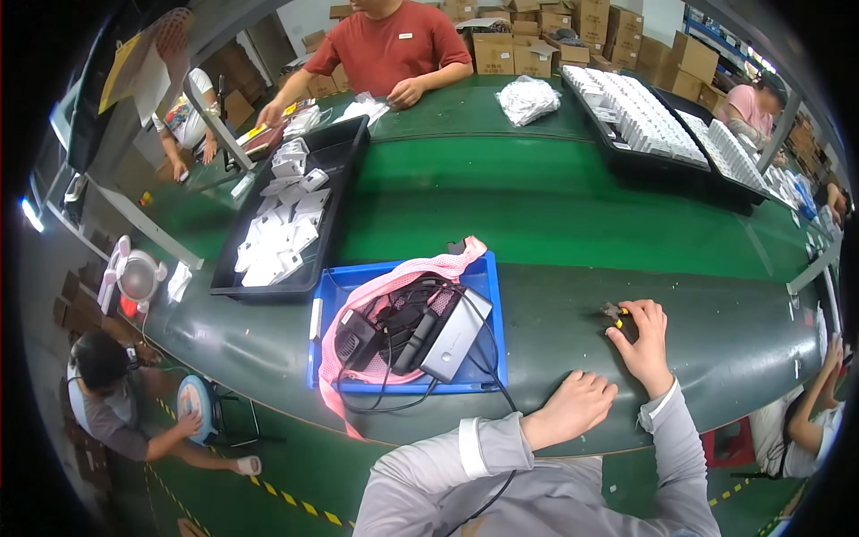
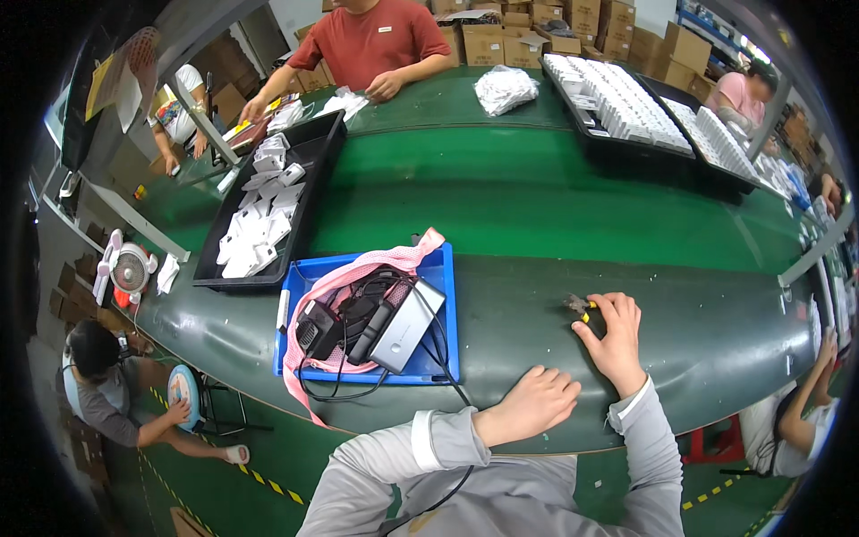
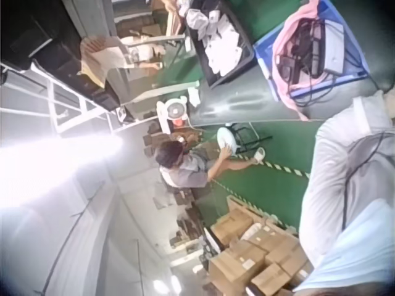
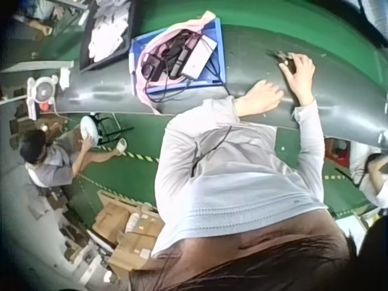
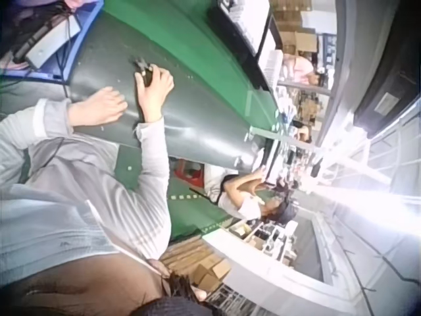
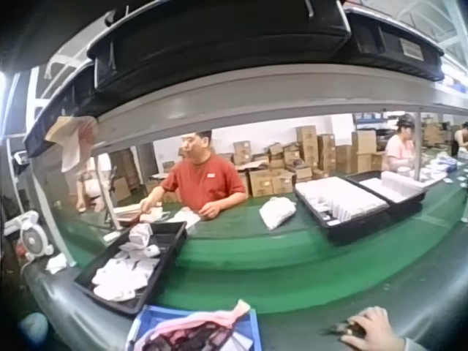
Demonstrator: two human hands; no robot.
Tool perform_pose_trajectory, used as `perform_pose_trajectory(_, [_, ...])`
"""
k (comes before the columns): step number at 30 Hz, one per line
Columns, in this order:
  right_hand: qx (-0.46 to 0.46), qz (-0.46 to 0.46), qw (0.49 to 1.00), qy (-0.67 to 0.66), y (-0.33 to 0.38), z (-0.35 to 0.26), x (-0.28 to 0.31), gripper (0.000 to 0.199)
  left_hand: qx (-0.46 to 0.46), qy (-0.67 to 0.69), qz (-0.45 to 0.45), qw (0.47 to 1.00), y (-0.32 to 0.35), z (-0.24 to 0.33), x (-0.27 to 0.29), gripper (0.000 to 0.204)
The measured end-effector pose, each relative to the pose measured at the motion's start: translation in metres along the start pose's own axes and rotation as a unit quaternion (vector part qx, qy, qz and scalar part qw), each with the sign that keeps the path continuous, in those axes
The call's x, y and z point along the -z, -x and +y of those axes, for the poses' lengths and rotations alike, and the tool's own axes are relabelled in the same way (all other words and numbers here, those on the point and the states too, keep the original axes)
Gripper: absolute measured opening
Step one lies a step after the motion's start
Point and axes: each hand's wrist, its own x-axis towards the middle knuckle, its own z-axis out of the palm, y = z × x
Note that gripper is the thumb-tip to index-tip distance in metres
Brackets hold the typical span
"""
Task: The person picks up plastic casings, trims excess plastic from them using pliers, and slides the casings down the assembly line table.
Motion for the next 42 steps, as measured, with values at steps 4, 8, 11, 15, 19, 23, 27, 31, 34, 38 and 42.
perform_pose_trajectory(4, [-0.006,0.023,0.999,-0.037,0.0,0.009,-0.002,0.042,-0.01,0.074,0.031,0.997,0.002,0.004,0.007,0.013])
perform_pose_trajectory(8, [0.025,-0.014,1.0,-0.011,-0.001,0.011,-0.007,0.042,0.057,0.507,0.156,0.846,-0.008,0.019,0.115,0.005])
perform_pose_trajectory(11, [0.027,-0.023,0.999,0.003,0.0,0.012,-0.005,0.041,-0.016,0.49,0.308,0.815,0.008,0.032,0.175,0.007])
perform_pose_trajectory(15, [0.026,-0.028,0.999,-0.009,-0.003,0.002,-0.001,0.04,-0.124,0.498,0.385,0.768,0.01,0.052,0.219,0.021])
perform_pose_trajectory(19, [0.026,-0.037,0.999,0.003,-0.003,0.007,-0.003,0.041,-0.191,0.482,0.494,0.698,0.001,0.077,0.227,0.011])
perform_pose_trajectory(23, [0.031,-0.042,0.999,0.001,-0.002,0.006,-0.003,0.041,-0.336,0.457,0.432,0.701,-0.009,0.065,0.23,0.006])
perform_pose_trajectory(27, [0.031,-0.043,0.999,-0.001,-0.002,0.004,-0.002,0.041,-0.383,0.413,0.427,0.707,-0.015,0.066,0.238,0.005])
perform_pose_trajectory(31, [0.018,-0.025,0.999,-0.016,0.0,0.009,-0.001,0.04,-0.113,0.494,0.392,0.768,-0.002,0.092,0.248,0.005])
perform_pose_trajectory(34, [0.021,-0.01,0.999,-0.039,-0.002,0.006,-0.004,0.04,-0.264,0.409,0.561,0.67,-0.015,0.086,0.234,0.007])
perform_pose_trajectory(38, [0.026,-0.023,0.999,-0.034,-0.004,0.002,-0.006,0.04,-0.223,0.316,0.565,0.729,0.005,0.057,0.247,0.004])
perform_pose_trajectory(42, [0.038,-0.004,0.999,-0.02,-0.003,0.013,-0.004,0.04,-0.096,0.19,0.523,0.825,0.001,0.007,0.237,0.009])
